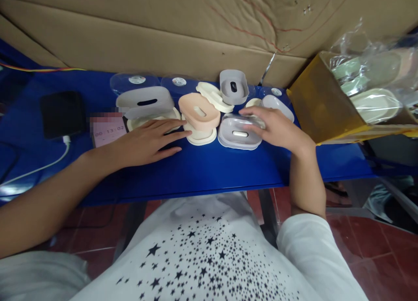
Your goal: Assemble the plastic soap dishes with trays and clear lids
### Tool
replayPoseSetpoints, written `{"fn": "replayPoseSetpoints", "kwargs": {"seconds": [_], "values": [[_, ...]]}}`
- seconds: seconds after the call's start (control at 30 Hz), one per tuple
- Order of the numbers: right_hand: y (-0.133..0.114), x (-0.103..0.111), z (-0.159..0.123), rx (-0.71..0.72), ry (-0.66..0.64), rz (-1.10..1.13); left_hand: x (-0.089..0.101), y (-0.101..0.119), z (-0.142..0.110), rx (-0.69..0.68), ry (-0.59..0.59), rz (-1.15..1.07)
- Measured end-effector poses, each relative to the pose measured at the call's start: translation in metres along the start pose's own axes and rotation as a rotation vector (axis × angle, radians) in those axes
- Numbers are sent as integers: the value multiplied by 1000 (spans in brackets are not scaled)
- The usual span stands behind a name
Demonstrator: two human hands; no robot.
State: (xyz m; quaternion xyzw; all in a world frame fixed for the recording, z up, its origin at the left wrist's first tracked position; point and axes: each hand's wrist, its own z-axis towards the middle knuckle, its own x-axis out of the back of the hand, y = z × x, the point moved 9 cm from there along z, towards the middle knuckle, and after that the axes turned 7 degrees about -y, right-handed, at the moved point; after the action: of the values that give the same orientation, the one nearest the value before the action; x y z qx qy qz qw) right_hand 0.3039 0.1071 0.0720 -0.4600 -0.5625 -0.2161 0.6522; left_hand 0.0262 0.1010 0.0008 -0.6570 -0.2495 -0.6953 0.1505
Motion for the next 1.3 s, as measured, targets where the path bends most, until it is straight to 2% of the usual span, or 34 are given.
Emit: {"fn": "replayPoseSetpoints", "kwargs": {"seconds": [0.1, 0.17, 0.2, 0.33, 0.43, 0.53, 0.63, 0.77, 0.87, 1.1, 1.3], "values": [[-3, 21, -1, -17, 216, -115, -1, 0, 0, 3, -18, 23], [-10, 20, -2, 11, 249, -140, 0, 1, 0, -1, -14, 29], [-13, 13, -1, 30, 207, -127, 0, 1, 0, -3, -10, 30], [-25, -35, 1, 135, -111, -68, 1, 1, 0, 0, -6, 30], [-24, -49, 1, 137, -150, -94, 0, 2, 1, -1, -23, 39], [-25, -44, 2, 118, -151, -51, 0, 2, 1, -4, -27, 30], [-27, -26, -2, 63, -121, 0, 0, 0, 0, 5, -26, 24], [-20, 7, -11, -43, 75, -26, 0, 1, 0, 6, -22, 17], [-15, 20, -15, -58, 209, -86, 2, 3, 0, 9, -26, 29], [9, 10, 0, -189, 192, -288, 3, 5, 1, 39, -37, 41], [32, 13, 4, -263, 273, -373, 6, 8, 2, 25, -5, 91]]}}
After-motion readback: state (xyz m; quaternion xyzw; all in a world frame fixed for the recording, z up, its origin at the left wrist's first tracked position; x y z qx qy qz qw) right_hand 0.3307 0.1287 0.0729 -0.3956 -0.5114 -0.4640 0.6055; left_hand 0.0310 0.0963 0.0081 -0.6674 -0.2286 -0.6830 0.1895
